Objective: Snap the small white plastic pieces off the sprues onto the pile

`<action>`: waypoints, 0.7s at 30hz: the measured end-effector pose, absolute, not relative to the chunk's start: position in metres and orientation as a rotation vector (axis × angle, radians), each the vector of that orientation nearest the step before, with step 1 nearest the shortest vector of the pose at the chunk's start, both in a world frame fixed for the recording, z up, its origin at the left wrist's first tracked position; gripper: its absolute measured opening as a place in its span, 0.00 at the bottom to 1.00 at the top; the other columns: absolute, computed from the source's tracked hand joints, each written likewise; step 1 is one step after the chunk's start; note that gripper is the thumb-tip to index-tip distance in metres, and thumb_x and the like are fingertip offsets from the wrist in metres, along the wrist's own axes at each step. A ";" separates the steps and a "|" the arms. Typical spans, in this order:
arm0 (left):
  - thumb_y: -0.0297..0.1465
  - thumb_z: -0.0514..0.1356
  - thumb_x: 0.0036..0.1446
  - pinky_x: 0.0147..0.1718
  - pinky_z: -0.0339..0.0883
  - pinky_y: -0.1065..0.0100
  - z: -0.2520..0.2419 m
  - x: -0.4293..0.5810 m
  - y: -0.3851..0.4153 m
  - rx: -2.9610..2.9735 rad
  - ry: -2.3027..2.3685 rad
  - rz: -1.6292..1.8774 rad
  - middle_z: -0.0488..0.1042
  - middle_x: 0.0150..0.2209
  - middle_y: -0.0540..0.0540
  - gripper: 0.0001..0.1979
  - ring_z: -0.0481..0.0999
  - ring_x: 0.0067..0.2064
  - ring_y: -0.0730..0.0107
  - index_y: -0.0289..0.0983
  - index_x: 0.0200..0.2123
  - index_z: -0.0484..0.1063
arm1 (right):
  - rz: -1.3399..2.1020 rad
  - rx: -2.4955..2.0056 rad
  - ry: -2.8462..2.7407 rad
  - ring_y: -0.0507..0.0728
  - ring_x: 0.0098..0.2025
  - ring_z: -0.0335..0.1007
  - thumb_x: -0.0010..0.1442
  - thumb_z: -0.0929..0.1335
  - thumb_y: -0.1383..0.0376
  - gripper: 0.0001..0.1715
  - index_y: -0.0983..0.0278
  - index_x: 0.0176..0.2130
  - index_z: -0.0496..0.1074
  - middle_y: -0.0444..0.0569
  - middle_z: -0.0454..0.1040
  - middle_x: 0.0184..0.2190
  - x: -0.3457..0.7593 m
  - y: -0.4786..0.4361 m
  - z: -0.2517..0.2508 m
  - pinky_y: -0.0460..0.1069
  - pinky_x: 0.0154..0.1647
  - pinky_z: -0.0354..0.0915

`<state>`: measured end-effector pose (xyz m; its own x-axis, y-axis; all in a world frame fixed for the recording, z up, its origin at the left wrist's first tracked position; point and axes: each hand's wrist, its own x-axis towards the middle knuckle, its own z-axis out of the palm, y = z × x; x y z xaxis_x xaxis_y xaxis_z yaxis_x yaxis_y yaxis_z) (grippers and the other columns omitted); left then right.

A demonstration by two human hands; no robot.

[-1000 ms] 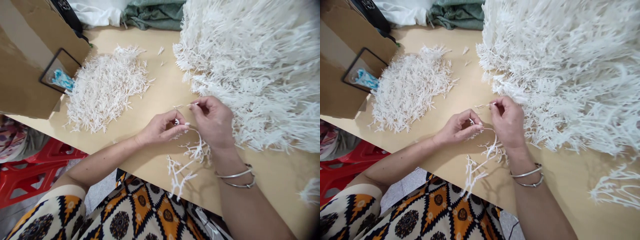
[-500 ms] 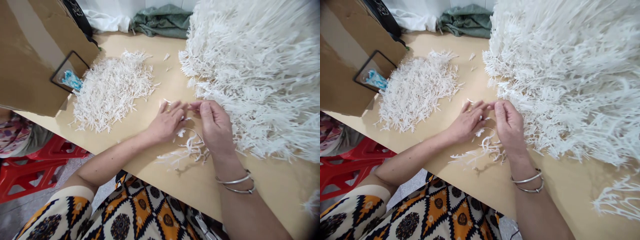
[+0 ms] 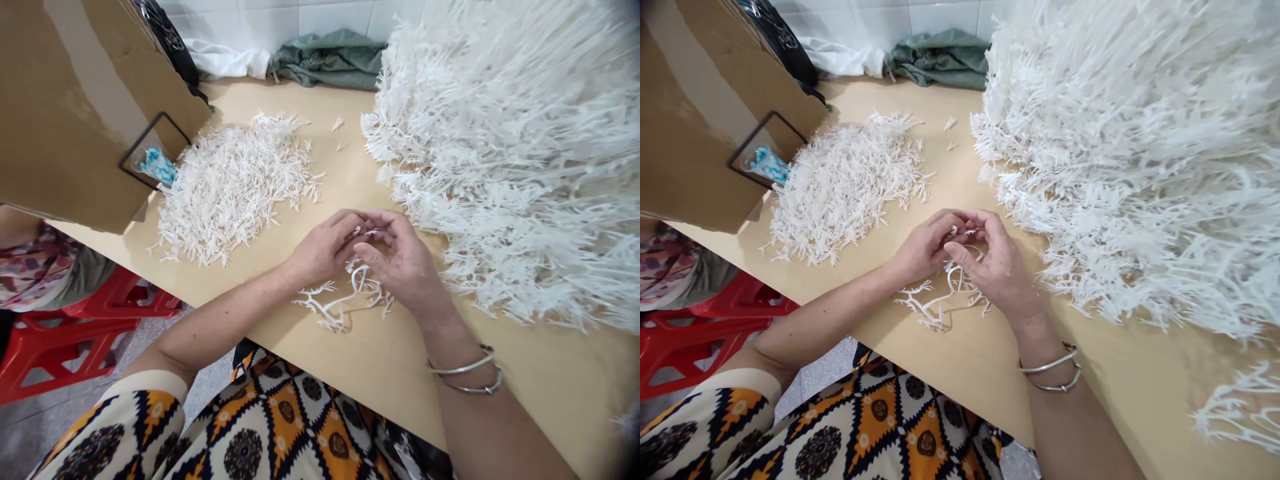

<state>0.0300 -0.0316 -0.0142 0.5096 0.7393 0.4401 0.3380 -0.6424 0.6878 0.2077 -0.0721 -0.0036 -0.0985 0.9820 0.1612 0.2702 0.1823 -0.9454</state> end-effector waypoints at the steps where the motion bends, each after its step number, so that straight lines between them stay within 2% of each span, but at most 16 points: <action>1: 0.37 0.54 0.75 0.56 0.72 0.58 -0.016 0.030 -0.030 2.257 0.893 0.947 0.78 0.55 0.37 0.09 0.79 0.54 0.63 0.38 0.45 0.69 | 1.001 -1.241 -1.545 0.59 0.50 0.79 0.61 0.76 0.44 0.35 0.58 0.59 0.69 0.52 0.78 0.53 0.208 -0.072 -0.004 0.55 0.52 0.76; 4: 0.35 0.54 0.74 0.68 0.60 0.43 -0.019 0.029 -0.023 2.287 1.190 0.910 0.73 0.63 0.30 0.09 0.74 0.65 0.52 0.37 0.42 0.69 | 0.934 -1.308 -1.558 0.57 0.46 0.79 0.60 0.76 0.47 0.36 0.59 0.60 0.68 0.51 0.77 0.51 0.208 -0.071 -0.006 0.55 0.51 0.76; 5: 0.35 0.55 0.74 0.69 0.57 0.42 -0.018 0.027 -0.022 2.240 1.258 0.946 0.72 0.64 0.29 0.09 0.72 0.68 0.51 0.36 0.41 0.69 | 0.900 -1.333 -1.570 0.57 0.46 0.78 0.60 0.77 0.49 0.36 0.59 0.60 0.69 0.51 0.77 0.49 0.208 -0.072 -0.006 0.56 0.51 0.76; 7: 0.39 0.59 0.72 0.67 0.62 0.48 -0.015 0.024 -0.019 2.093 1.233 1.049 0.74 0.61 0.32 0.12 0.72 0.67 0.54 0.36 0.40 0.72 | 0.865 -1.348 -1.603 0.58 0.46 0.78 0.60 0.77 0.52 0.36 0.60 0.61 0.69 0.50 0.78 0.48 0.208 -0.072 -0.006 0.56 0.53 0.75; 10: 0.46 0.65 0.67 0.52 0.71 0.64 -0.009 0.021 -0.018 1.834 1.036 1.125 0.80 0.46 0.43 0.16 0.78 0.50 0.67 0.38 0.38 0.77 | 0.953 -1.300 -1.624 0.58 0.47 0.78 0.62 0.76 0.55 0.29 0.58 0.59 0.73 0.49 0.80 0.47 0.207 -0.073 -0.005 0.56 0.53 0.74; 12: 0.48 0.67 0.64 0.42 0.70 0.69 -0.007 0.020 -0.019 1.674 0.929 1.095 0.79 0.39 0.47 0.18 0.76 0.41 0.72 0.38 0.38 0.78 | 1.047 -1.274 -1.595 0.56 0.42 0.78 0.65 0.74 0.57 0.18 0.58 0.53 0.77 0.47 0.81 0.43 0.206 -0.073 -0.004 0.54 0.46 0.74; 14: 0.50 0.69 0.61 0.38 0.68 0.71 -0.004 0.021 -0.020 1.548 0.870 1.062 0.78 0.37 0.49 0.20 0.75 0.37 0.75 0.38 0.42 0.78 | 1.067 -1.269 -1.515 0.53 0.35 0.74 0.66 0.73 0.59 0.09 0.59 0.45 0.80 0.45 0.80 0.36 0.206 -0.072 -0.003 0.51 0.38 0.70; 16: 0.52 0.66 0.63 0.38 0.69 0.71 -0.002 0.021 -0.021 1.478 0.854 1.066 0.78 0.38 0.49 0.23 0.75 0.35 0.77 0.38 0.47 0.78 | 1.000 -1.280 -1.411 0.51 0.30 0.69 0.65 0.72 0.61 0.05 0.60 0.40 0.79 0.43 0.75 0.29 0.206 -0.071 -0.002 0.49 0.32 0.66; 19: 0.55 0.57 0.69 0.45 0.73 0.69 0.003 0.019 -0.024 1.479 0.861 1.051 0.80 0.43 0.46 0.26 0.78 0.40 0.75 0.38 0.50 0.77 | 0.888 -1.317 -1.302 0.50 0.27 0.64 0.66 0.72 0.63 0.04 0.60 0.37 0.77 0.41 0.71 0.26 0.206 -0.070 0.000 0.48 0.28 0.61; 21: 0.55 0.61 0.67 0.45 0.73 0.69 0.004 0.019 -0.027 1.508 0.864 0.992 0.81 0.44 0.45 0.26 0.79 0.41 0.74 0.37 0.50 0.77 | 0.860 -1.330 -1.275 0.50 0.27 0.66 0.67 0.72 0.63 0.04 0.59 0.37 0.76 0.41 0.72 0.26 0.207 -0.070 -0.001 0.48 0.29 0.63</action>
<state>0.0191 -0.0271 0.0041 0.3878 0.9115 0.1372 0.0107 -0.1533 0.9881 0.2073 -0.0700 -0.0007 0.1722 0.9718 0.1613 0.2147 0.1228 -0.9689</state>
